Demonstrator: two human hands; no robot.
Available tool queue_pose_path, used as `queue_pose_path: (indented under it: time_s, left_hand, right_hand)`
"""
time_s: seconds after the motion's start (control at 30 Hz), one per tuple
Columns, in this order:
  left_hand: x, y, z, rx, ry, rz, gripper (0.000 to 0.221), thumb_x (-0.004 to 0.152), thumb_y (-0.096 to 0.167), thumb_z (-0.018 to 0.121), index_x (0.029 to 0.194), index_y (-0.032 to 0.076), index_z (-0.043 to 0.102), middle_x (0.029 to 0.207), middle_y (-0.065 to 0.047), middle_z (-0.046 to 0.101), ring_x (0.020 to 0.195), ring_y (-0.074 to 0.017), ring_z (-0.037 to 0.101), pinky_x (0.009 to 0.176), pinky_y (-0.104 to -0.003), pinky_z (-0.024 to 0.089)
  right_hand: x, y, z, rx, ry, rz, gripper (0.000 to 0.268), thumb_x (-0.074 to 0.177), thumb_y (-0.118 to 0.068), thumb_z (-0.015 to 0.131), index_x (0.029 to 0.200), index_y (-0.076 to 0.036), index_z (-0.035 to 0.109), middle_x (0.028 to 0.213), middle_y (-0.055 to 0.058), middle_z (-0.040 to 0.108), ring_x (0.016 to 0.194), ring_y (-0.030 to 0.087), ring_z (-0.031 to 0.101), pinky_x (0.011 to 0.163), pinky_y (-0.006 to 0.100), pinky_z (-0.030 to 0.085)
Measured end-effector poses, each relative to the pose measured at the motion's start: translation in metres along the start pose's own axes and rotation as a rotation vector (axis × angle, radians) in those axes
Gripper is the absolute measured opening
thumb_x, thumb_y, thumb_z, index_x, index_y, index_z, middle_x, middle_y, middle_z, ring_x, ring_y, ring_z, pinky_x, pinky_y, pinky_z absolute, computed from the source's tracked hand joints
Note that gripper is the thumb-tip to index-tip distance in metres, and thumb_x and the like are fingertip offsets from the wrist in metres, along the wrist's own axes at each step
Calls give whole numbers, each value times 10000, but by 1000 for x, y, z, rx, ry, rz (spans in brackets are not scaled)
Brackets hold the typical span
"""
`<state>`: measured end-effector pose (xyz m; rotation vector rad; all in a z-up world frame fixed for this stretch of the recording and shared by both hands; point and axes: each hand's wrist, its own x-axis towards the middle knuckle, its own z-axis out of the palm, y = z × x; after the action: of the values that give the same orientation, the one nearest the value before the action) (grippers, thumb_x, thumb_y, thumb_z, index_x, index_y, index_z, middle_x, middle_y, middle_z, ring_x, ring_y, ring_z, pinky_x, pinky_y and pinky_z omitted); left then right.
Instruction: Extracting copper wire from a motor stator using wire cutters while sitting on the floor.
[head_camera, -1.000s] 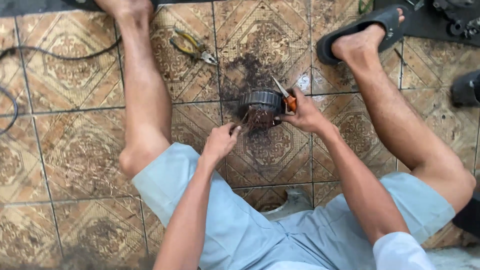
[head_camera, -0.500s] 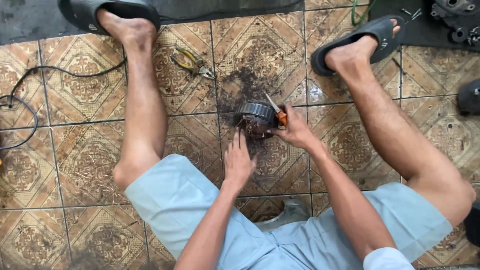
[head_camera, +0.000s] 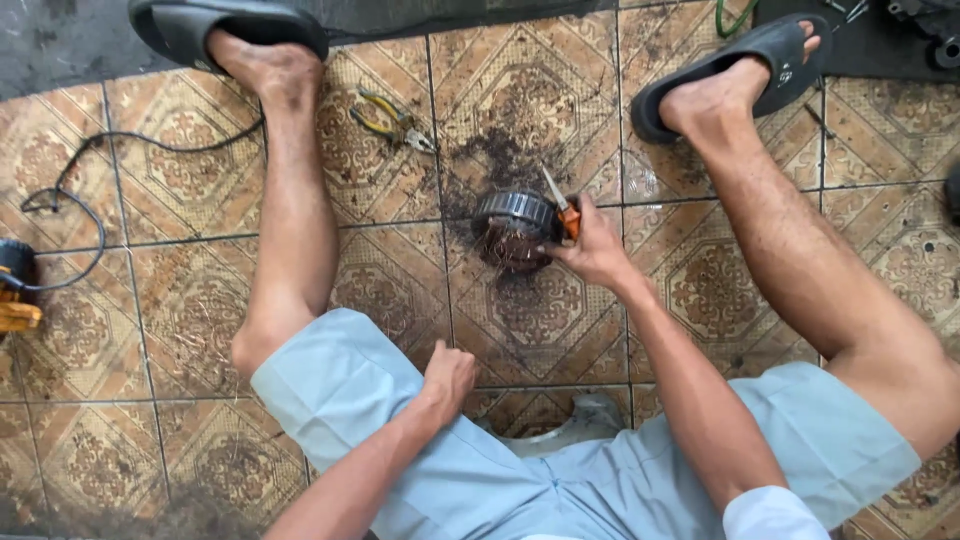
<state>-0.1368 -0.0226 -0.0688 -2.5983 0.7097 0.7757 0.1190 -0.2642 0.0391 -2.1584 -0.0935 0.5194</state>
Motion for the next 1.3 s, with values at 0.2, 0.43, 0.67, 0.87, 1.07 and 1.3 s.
queue_pose_path:
  time_s: [0.2, 0.43, 0.67, 0.87, 1.07, 1.3]
  left_hand:
    - [0, -38, -204, -413, 113, -338, 138, 786, 273, 732, 777, 136, 748, 918, -105, 669, 879, -296, 649, 734, -446, 465]
    - [47, -26, -166, -862, 323, -525, 901, 708, 46, 875, 1468, -57, 402, 1439, -315, 435, 1323, -451, 484, 1076, -567, 433]
    - [39, -4, -123, -684, 157, -308, 326, 833, 19, 689, 1156, 51, 724, 1191, -108, 623, 1038, -339, 657, 810, -483, 595]
    - [-12, -3, -65, 57, -228, -81, 284, 973, 211, 523, 1046, 224, 798, 1126, -15, 765, 1490, -347, 340, 1099, -675, 312]
    - [16, 14, -15, -349, -478, -11, 357, 1032, 247, 454, 1139, 90, 756, 1224, -145, 729, 1420, -400, 450, 1232, -670, 124]
    - [-16, -92, -235, -1239, -18, -479, 303, 878, 265, 687, 1073, 56, 788, 892, -191, 773, 882, -388, 765, 697, -455, 630]
  right_hand:
    - [-15, -16, -5, -24, -25, -41, 752, 629, -231, 946, 1255, -91, 554, 1074, 236, 712, 1107, 460, 667, 948, 576, 524]
    - [-13, -16, -3, 25, -12, -53, 712, 669, -194, 926, 1260, -60, 552, 1084, 252, 698, 1101, 475, 663, 924, 559, 536]
    - [-12, -6, 5, 13, -26, 25, 741, 686, -215, 910, 1303, -92, 519, 1113, 251, 688, 1120, 465, 657, 953, 578, 526]
    - [-4, 7, -6, 2, -1, -69, 766, 653, -207, 931, 1283, -41, 529, 1015, 283, 695, 1055, 501, 666, 897, 595, 509]
    - [-19, -42, -35, -99, -19, -289, 688, 656, -66, 895, 1254, -28, 557, 916, 253, 719, 961, 481, 696, 813, 571, 522]
    - [-21, -26, -44, -70, -58, -260, 693, 695, -111, 895, 1287, -52, 539, 991, 260, 713, 1011, 490, 675, 859, 589, 517]
